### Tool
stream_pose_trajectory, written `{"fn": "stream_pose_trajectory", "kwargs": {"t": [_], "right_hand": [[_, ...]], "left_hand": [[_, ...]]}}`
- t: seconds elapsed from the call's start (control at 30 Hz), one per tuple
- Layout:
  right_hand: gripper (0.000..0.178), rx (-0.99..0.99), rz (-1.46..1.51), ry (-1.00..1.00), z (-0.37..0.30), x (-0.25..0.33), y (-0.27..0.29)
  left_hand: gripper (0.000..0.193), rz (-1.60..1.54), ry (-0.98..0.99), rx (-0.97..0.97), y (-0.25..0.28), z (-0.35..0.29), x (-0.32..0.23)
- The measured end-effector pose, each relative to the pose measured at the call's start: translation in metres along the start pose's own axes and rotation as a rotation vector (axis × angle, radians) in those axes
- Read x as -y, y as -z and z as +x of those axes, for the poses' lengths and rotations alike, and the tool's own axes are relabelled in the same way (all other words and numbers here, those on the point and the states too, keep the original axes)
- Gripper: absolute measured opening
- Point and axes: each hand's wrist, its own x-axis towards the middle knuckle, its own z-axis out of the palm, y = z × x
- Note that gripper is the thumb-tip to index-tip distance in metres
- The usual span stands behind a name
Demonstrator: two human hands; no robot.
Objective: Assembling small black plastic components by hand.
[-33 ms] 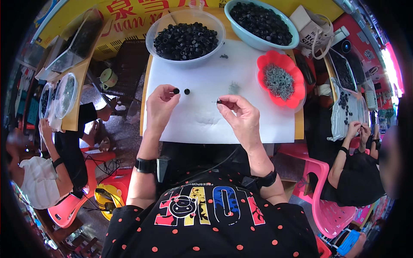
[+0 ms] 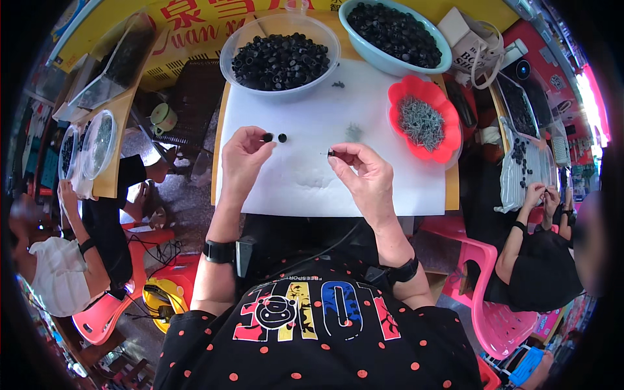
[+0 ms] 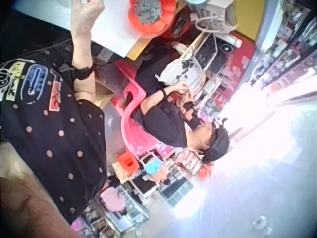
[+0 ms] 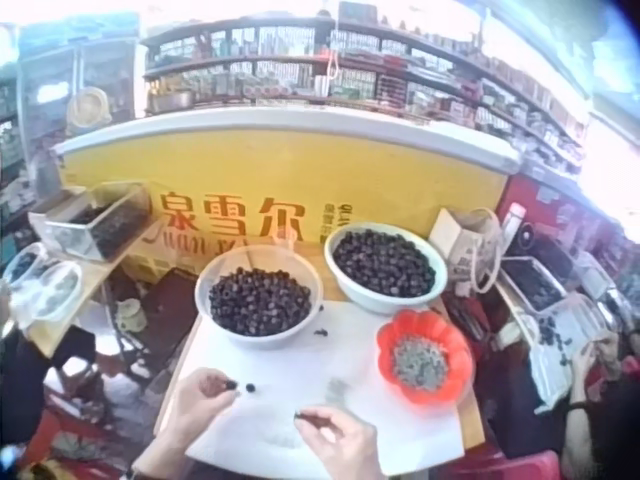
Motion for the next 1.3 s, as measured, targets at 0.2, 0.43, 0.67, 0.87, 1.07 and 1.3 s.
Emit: {"fn": "stream_pose_trajectory", "kwargs": {"t": [0.2, 0.43, 0.67, 0.87, 1.07, 1.3], "right_hand": [[0.019, -0.025, -0.186, 0.147, 0.001, 0.009, -0.001], [0.018, -0.018, -0.272, 0.167, -0.001, 0.008, 0.002], [0.018, -0.042, -0.257, 0.142, -0.001, 0.004, 0.004], [0.019, -0.03, -0.056, 0.057, -0.002, 0.0, 0.004], [0.019, -0.009, -0.099, 0.081, -0.002, -0.001, 0.003], [0.02, 0.002, -0.248, 0.171, 0.0, 0.006, 0.001]], "left_hand": [[0.025, -0.742, 0.293, 0.285, -0.023, -0.022, -0.026], [0.023, -0.921, 0.42, 0.393, -0.036, -0.027, -0.034], [0.024, -0.957, 0.467, 0.396, -0.035, -0.028, -0.034], [0.023, -0.942, 0.474, 0.387, -0.033, -0.026, -0.018], [0.028, -0.955, 0.387, 0.413, -0.034, -0.026, -0.026], [0.03, -0.967, 0.345, 0.461, -0.034, -0.028, -0.016]]}}
